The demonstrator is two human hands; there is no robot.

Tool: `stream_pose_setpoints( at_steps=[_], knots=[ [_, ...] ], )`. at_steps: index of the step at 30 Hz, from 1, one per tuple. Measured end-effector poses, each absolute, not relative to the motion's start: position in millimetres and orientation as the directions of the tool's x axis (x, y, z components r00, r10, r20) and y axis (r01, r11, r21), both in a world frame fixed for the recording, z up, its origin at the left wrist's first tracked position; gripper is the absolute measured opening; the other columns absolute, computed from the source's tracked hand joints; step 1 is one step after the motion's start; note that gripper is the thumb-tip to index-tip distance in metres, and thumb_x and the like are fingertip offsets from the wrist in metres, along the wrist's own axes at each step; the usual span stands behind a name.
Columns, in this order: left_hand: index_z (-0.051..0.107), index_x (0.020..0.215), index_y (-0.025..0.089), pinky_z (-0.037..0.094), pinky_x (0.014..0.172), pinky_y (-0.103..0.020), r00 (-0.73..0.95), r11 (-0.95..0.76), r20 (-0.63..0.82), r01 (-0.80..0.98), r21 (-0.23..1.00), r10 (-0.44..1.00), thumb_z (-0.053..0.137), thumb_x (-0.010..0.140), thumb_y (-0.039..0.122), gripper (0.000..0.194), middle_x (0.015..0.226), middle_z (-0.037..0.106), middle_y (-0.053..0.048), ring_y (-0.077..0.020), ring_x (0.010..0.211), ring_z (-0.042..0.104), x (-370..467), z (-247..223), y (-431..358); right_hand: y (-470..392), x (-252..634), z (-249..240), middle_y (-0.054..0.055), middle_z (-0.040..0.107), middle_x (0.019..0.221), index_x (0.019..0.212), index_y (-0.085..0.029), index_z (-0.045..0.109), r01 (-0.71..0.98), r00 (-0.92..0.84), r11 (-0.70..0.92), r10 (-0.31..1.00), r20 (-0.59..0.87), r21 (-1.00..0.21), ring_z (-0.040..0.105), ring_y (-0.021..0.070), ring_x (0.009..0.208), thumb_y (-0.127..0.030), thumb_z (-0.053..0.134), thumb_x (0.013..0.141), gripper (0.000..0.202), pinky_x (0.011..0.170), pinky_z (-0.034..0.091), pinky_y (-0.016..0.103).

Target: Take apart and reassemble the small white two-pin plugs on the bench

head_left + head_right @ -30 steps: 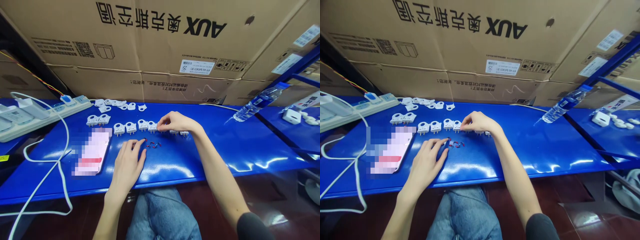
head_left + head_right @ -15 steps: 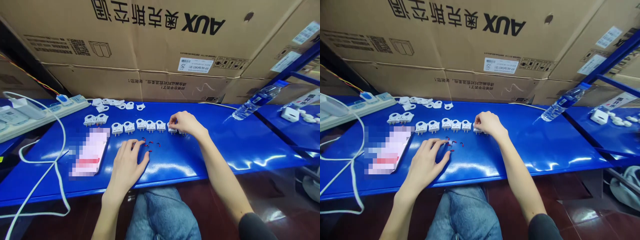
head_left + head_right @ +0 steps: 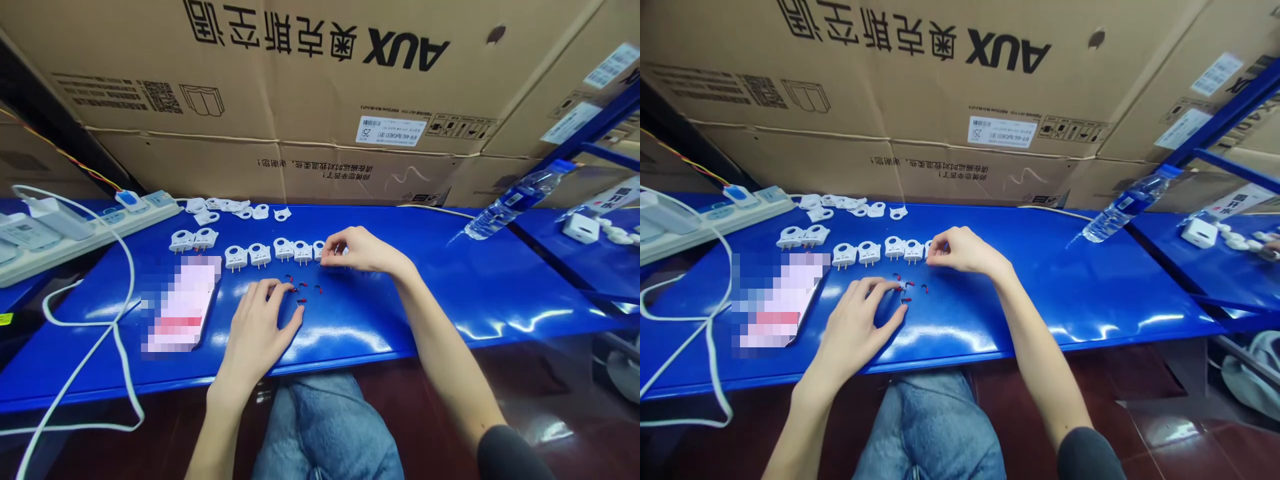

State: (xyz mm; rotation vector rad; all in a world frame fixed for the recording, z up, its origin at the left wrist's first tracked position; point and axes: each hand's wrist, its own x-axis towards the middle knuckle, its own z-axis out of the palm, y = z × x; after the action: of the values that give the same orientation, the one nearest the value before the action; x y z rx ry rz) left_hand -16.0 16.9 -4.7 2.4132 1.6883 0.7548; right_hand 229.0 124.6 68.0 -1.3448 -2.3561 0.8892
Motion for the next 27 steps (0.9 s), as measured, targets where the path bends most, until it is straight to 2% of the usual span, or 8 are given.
stream_pose_setpoints(
  at_steps=[2,4,8,14,18,22,27],
  knots=[
    [0.062,0.122,0.025,0.054,0.092,-0.043,0.262,-0.38,0.338,0.855,0.354,0.904,0.057,0.1,0.041,0.028,0.121,0.066,-0.009,-0.0291,0.111,0.063,-16.5,-4.7,16.9,122.3,224.9,68.5,0.001,0.081,0.088,0.093,-0.02,0.083,0.617,-0.585,0.405,0.809,-0.049,-0.675,0.07,0.0139,0.08,-0.029,0.074,0.09,0.013,0.075,0.048,0.023],
    [0.062,0.122,0.025,0.054,0.091,-0.042,0.261,-0.383,0.343,0.851,0.359,0.902,0.054,0.102,0.041,0.027,0.12,0.066,-0.009,-0.0285,0.111,0.063,-17.2,-4.4,16.7,121.5,224.8,70.3,0.001,0.081,0.09,0.096,-0.021,0.083,0.618,-0.576,0.422,0.817,-0.017,-0.663,0.07,0.0141,0.081,-0.03,0.071,0.093,0.015,0.076,0.048,0.023],
    [0.062,0.121,0.024,0.054,0.091,-0.041,0.263,-0.389,0.35,0.846,0.364,0.899,0.05,0.105,0.04,0.026,0.117,0.067,-0.008,-0.0274,0.109,0.063,-18.4,-3.5,16.3,126.0,242.6,74.9,0.002,0.082,0.096,0.095,-0.02,0.082,0.738,-0.434,0.376,0.9,0.032,-0.56,0.072,0.015,0.085,-0.027,0.068,0.095,0.016,0.078,0.048,0.024],
    [0.063,0.12,0.024,0.054,0.088,-0.041,0.251,-0.381,0.354,0.847,0.37,0.901,0.049,0.104,0.042,0.027,0.118,0.067,-0.009,-0.0279,0.107,0.063,-18.4,-3.9,17.2,133.7,283.2,69.3,0.0,0.081,0.094,0.095,-0.023,0.081,0.903,-0.272,0.196,0.95,-0.156,-0.382,0.071,0.0145,0.08,-0.022,0.073,0.087,0.012,0.069,0.045,0.022],
    [0.062,0.12,0.024,0.054,0.089,-0.043,0.244,-0.369,0.338,0.849,0.379,0.909,0.049,0.105,0.043,0.028,0.119,0.067,-0.009,-0.0281,0.109,0.063,-17.8,-3.8,17.5,132.1,286.7,65.6,-0.001,0.081,0.094,0.096,-0.024,0.082,0.939,-0.218,0.149,0.955,-0.201,-0.309,0.07,0.0137,0.078,-0.017,0.073,0.083,0.017,0.065,0.042,0.021],
    [0.063,0.12,0.025,0.053,0.09,-0.043,0.237,-0.36,0.325,0.845,0.395,0.915,0.048,0.104,0.043,0.028,0.119,0.068,-0.009,-0.0283,0.11,0.064,-16.6,-2.5,17.2,126.9,277.6,66.6,0.0,0.082,0.095,0.097,-0.026,0.083,0.96,-0.197,0.149,0.961,-0.194,-0.237,0.07,0.0148,0.079,-0.018,0.07,0.084,0.019,0.064,0.04,0.023],
    [0.063,0.121,0.025,0.052,0.09,-0.042,0.241,-0.358,0.318,0.848,0.39,0.917,0.048,0.105,0.042,0.028,0.119,0.067,-0.008,-0.0275,0.109,0.063,-15.6,-1.5,16.8,120.6,265.8,65.1,0.004,0.082,0.096,0.097,-0.025,0.082,0.985,-0.132,0.119,0.986,-0.099,-0.127,0.072,0.0203,0.089,-0.021,0.065,0.089,0.019,0.07,0.044,0.024]
  ],
)
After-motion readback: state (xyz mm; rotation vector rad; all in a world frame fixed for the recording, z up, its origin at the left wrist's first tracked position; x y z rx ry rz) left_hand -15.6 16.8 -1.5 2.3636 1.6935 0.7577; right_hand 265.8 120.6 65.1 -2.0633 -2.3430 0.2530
